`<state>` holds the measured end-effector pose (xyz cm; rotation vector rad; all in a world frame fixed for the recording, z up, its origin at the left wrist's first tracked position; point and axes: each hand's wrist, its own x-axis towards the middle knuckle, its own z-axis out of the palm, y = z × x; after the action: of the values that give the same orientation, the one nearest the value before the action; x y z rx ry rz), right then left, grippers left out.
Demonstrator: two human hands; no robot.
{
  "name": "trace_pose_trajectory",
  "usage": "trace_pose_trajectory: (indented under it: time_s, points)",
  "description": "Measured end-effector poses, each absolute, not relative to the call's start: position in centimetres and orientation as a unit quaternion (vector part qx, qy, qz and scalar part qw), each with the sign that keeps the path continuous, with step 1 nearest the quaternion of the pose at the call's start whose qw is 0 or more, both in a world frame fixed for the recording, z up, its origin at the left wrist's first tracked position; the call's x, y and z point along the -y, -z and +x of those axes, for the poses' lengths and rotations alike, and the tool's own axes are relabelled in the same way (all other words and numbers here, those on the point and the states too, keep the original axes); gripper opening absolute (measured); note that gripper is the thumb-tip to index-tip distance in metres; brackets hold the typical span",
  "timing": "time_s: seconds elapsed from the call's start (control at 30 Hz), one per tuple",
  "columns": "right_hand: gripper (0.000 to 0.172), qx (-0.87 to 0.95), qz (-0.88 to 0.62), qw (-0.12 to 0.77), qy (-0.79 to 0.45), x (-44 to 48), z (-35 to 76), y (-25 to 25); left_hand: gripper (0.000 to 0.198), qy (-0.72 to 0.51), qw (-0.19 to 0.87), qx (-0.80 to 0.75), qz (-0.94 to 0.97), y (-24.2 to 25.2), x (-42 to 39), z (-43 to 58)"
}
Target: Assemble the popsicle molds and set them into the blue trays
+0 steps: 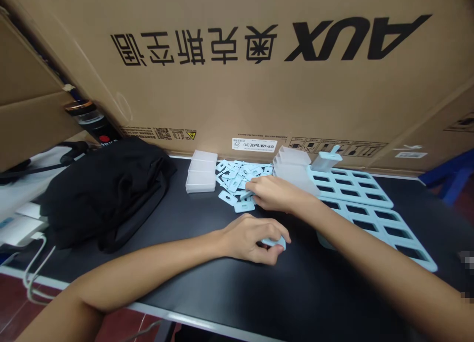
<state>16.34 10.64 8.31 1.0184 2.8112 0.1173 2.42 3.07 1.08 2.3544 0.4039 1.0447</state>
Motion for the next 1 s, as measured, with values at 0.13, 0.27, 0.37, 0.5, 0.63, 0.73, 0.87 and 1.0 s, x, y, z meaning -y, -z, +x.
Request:
trace_pose_trajectory:
  time_s: [0.13, 0.27, 0.37, 0.5, 0.63, 0.73, 0.87, 1.0]
  points:
    - [0.029, -0.920, 0.371, 0.116, -0.054, -10.7, 15.9, -8.8, 0.025, -0.387, 0.330, -0.158, 0.846, -1.0, -3.4, 2.2]
    - [0.035, -0.912, 0.375, 0.157, -0.051, -11.2, 15.0, -9.1, 0.040, -0.356, 0.370, -0.110, 0.851, -1.5, -3.6, 1.8]
    - [0.033, -0.909, 0.382, 0.160, -0.049, -11.7, 14.7, -9.3, 0.048, -0.334, 0.381, -0.049, 0.861, -2.0, -3.8, 1.6]
    - [0.026, -0.899, 0.406, 0.160, -0.037, -11.8, 15.9, -10.4, 0.062, -0.314, 0.388, -0.067, 0.864, -2.5, -4.0, 1.5]
    - [0.018, -0.897, 0.434, 0.076, 0.009, -11.1, 19.5, -12.3, 0.073, -0.283, 0.404, -0.114, 0.862, -2.7, -4.1, 1.6]
    - [0.023, -0.902, 0.427, -0.038, 0.054, -9.4, 22.9, -13.4, 0.076, -0.284, 0.410, -0.134, 0.857, -2.8, -4.4, 1.8]
    - [0.025, -0.885, 0.407, -0.170, 0.146, -5.8, 26.5, -13.4, 0.067, -0.289, 0.418, -0.151, 0.848, -2.7, -4.6, 1.9]
    - [0.031, -0.827, 0.408, -0.268, 0.279, -2.8, 28.4, -11.8, 0.053, -0.255, 0.409, -0.174, 0.859, -2.7, -4.6, 2.0]
